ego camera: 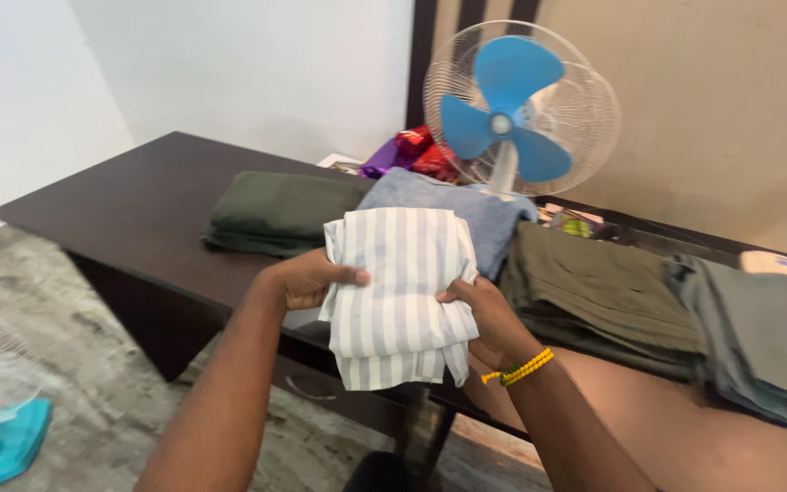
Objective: The person folds a green button-up shirt on a table, then stacks it with other folded garments including jeans and shirts. The person smooths and aligns each item before stacking them into neat piles.
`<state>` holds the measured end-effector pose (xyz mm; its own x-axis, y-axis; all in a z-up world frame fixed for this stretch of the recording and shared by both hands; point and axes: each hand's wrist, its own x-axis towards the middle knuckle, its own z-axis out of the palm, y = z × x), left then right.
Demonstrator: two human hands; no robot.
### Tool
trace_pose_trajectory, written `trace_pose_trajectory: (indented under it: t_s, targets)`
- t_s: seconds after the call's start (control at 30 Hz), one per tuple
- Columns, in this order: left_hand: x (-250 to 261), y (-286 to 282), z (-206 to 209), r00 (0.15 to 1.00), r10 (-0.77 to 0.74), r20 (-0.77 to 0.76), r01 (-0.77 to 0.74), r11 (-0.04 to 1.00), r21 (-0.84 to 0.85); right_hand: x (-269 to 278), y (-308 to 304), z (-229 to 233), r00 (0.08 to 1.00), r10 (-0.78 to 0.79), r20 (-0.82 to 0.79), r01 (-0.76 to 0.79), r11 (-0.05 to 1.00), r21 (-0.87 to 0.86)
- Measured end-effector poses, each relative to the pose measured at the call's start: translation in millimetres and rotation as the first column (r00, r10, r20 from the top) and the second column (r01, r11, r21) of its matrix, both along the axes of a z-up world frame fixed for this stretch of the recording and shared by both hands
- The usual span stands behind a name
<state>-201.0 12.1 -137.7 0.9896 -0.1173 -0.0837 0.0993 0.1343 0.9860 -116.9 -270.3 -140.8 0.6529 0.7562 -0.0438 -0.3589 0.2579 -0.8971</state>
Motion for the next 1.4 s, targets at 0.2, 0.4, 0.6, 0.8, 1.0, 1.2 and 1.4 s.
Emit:
trace_pose_trajectory:
  t_s: [0.2, 0.4, 0.6, 0.8, 1.0, 1.2, 1.4]
  targets:
    - [-16.8, 70.4, 16.9, 0.894, 0.345, 0.285, -0.438, 0.808, 0.393, 1.9, 71.7, -25.3, 0.998, -0.002, -0.069, 0.001, 1.0, -0.022]
    - [-2.8, 147.2, 32.0, 0.786, -0.135, 0.604, -0.606, 0.026, 0.795, 3.6, 105.6, -24.8, 0.996, -0.002, -0.088, -0.003, 0.999, -0.054]
    - [24.1, 187.5, 43.8, 0.993, 0.021, 0.12, -0.117, -0.095, 0.989, -12.2, 110.7, -18.5, 0.963, 0.087, -0.254, -0.149, 0.961, -0.234]
    - [30.5, 193.1, 52.2, 0.983, -0.153, 0.098, -0.121, -0.152, 0.981, -35.0, 119.7, -26.6, 0.923, 0.18, -0.34, -0.242, 0.959, -0.147]
    - [28.4, 181.0, 42.6, 0.995, 0.054, 0.078, -0.058, -0.31, 0.949, -51.4, 153.0, -22.1, 0.904, 0.242, -0.352, -0.288, 0.954, -0.085]
    - [32.3, 176.5, 54.3, 0.987, 0.001, 0.159, -0.151, -0.306, 0.94, -69.5, 185.2, -21.0, 0.882, 0.242, -0.403, -0.284, 0.958, -0.045]
    - [48.9, 193.3, 118.0, 0.887, 0.098, 0.451, -0.428, -0.187, 0.884, -55.8, 225.5, -18.4, 0.921, 0.144, -0.363, -0.163, 0.986, -0.024]
